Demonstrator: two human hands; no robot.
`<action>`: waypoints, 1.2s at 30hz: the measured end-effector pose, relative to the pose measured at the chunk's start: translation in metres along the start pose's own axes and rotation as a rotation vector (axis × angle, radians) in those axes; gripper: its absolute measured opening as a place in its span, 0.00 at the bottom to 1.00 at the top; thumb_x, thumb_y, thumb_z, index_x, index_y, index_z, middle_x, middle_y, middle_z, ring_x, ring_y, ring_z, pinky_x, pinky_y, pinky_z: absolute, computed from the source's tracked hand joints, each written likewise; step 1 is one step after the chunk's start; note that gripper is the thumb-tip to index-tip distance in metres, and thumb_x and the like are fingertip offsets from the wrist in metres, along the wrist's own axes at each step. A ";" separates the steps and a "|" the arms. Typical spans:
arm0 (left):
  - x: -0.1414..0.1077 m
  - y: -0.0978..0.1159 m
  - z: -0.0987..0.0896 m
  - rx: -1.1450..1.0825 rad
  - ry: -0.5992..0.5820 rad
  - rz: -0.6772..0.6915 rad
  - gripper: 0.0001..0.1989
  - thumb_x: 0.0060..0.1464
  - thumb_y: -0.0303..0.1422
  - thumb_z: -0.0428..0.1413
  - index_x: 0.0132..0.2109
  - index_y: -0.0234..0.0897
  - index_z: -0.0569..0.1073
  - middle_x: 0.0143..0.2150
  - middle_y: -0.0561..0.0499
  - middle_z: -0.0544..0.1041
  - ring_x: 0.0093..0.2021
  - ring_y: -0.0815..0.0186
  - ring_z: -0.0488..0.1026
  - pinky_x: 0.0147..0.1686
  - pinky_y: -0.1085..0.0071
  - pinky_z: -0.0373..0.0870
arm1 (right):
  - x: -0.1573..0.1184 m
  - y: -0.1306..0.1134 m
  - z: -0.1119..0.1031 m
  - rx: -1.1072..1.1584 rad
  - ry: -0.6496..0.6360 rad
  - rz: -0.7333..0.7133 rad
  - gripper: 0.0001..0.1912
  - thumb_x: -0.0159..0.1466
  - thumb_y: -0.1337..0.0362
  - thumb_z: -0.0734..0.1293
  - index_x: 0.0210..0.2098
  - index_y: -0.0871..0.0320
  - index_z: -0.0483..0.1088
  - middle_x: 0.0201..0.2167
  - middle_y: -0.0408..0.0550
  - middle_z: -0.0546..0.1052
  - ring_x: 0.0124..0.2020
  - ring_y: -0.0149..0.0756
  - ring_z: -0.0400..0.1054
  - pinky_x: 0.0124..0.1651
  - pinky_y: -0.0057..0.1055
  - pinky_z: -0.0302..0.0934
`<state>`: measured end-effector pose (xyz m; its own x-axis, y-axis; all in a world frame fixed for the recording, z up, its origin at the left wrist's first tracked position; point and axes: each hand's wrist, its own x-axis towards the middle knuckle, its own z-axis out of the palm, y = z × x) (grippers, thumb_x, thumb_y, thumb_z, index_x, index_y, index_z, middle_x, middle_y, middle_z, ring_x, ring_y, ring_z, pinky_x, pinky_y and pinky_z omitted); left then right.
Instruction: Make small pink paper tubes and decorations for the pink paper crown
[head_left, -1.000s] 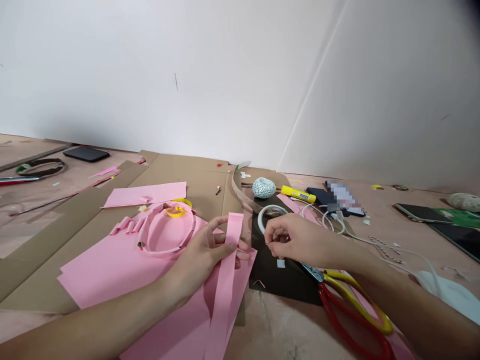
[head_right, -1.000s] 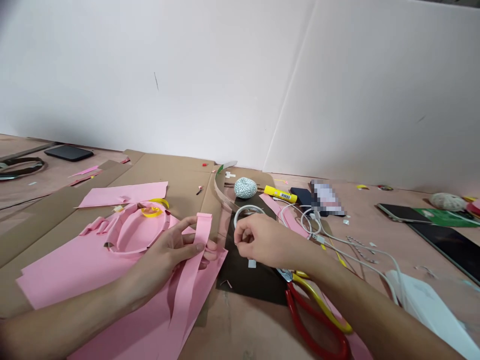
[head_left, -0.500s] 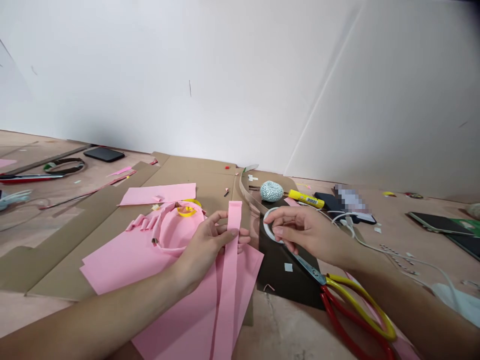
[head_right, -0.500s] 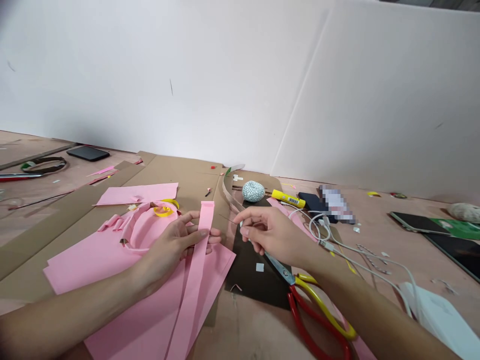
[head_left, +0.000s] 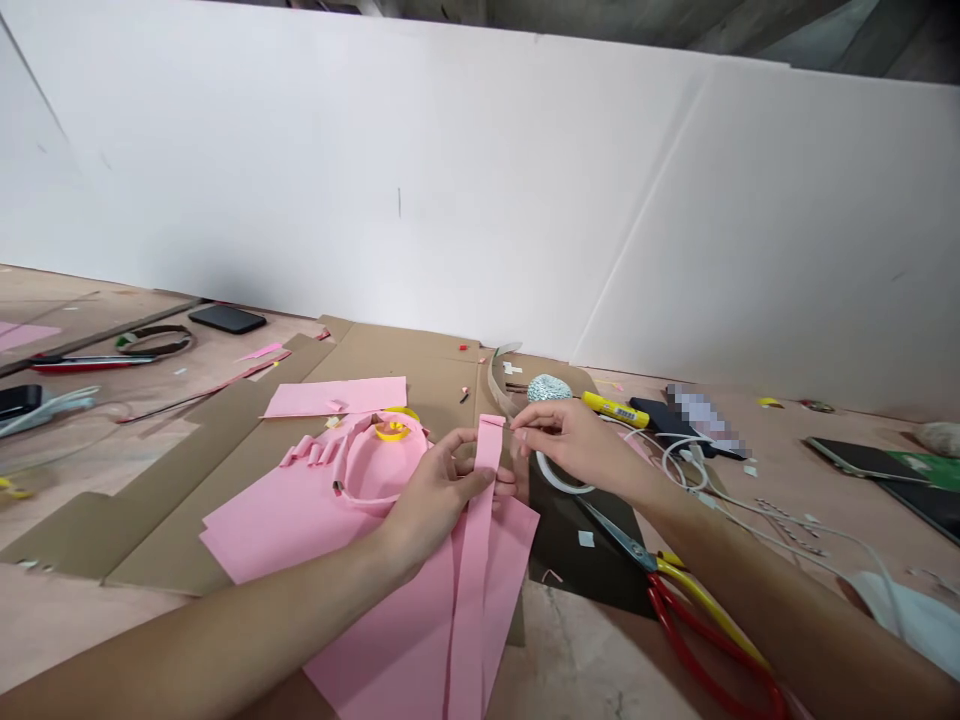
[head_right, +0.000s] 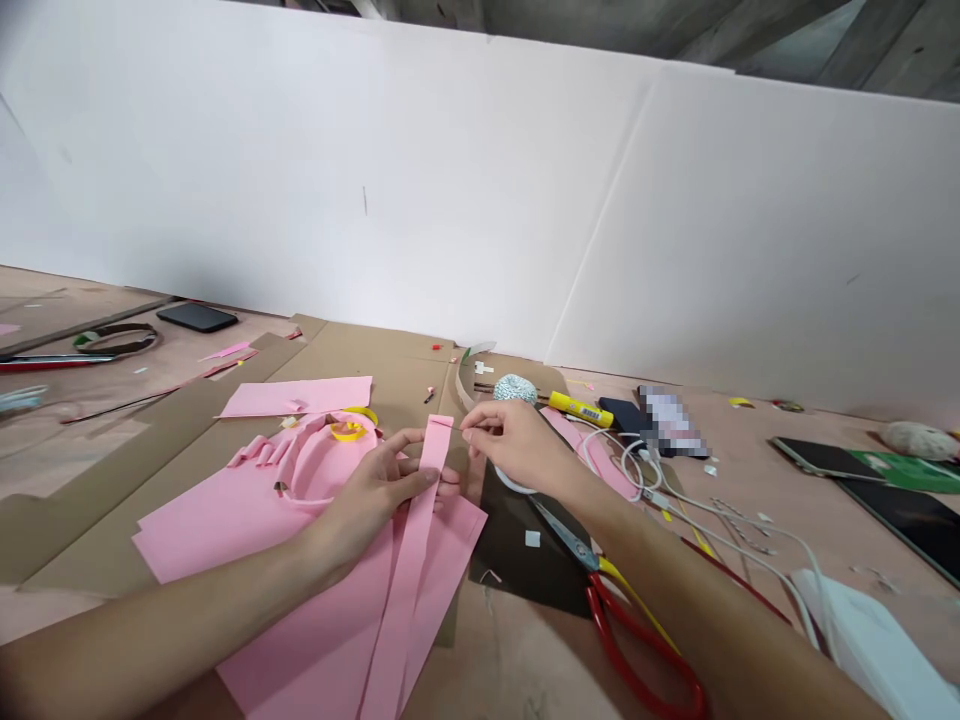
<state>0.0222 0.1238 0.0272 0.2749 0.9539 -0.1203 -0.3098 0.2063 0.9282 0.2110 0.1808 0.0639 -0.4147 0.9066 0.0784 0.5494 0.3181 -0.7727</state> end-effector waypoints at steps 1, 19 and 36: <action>0.001 -0.001 -0.001 -0.002 -0.006 0.015 0.17 0.54 0.30 0.63 0.49 0.37 0.70 0.34 0.48 0.82 0.32 0.64 0.79 0.35 0.69 0.73 | 0.003 0.000 0.001 0.037 -0.015 0.017 0.10 0.63 0.66 0.64 0.39 0.60 0.77 0.31 0.47 0.81 0.35 0.38 0.74 0.40 0.32 0.63; 0.019 0.012 -0.038 0.468 0.141 0.367 0.10 0.58 0.38 0.59 0.44 0.39 0.74 0.40 0.48 0.77 0.39 0.61 0.75 0.38 0.68 0.70 | 0.022 -0.016 0.018 0.062 -0.270 -0.026 0.13 0.67 0.60 0.63 0.32 0.58 0.76 0.30 0.45 0.79 0.28 0.35 0.73 0.34 0.30 0.63; 0.029 0.004 -0.044 0.487 0.066 0.280 0.10 0.54 0.39 0.62 0.34 0.35 0.81 0.32 0.47 0.81 0.33 0.61 0.75 0.35 0.69 0.69 | 0.020 -0.010 0.006 -0.102 -0.281 -0.015 0.12 0.65 0.65 0.62 0.39 0.59 0.78 0.28 0.44 0.78 0.31 0.35 0.72 0.35 0.29 0.60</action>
<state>-0.0108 0.1621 0.0116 0.1807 0.9726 0.1466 0.0969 -0.1659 0.9814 0.1926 0.1938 0.0697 -0.6002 0.7936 -0.0994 0.6059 0.3700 -0.7043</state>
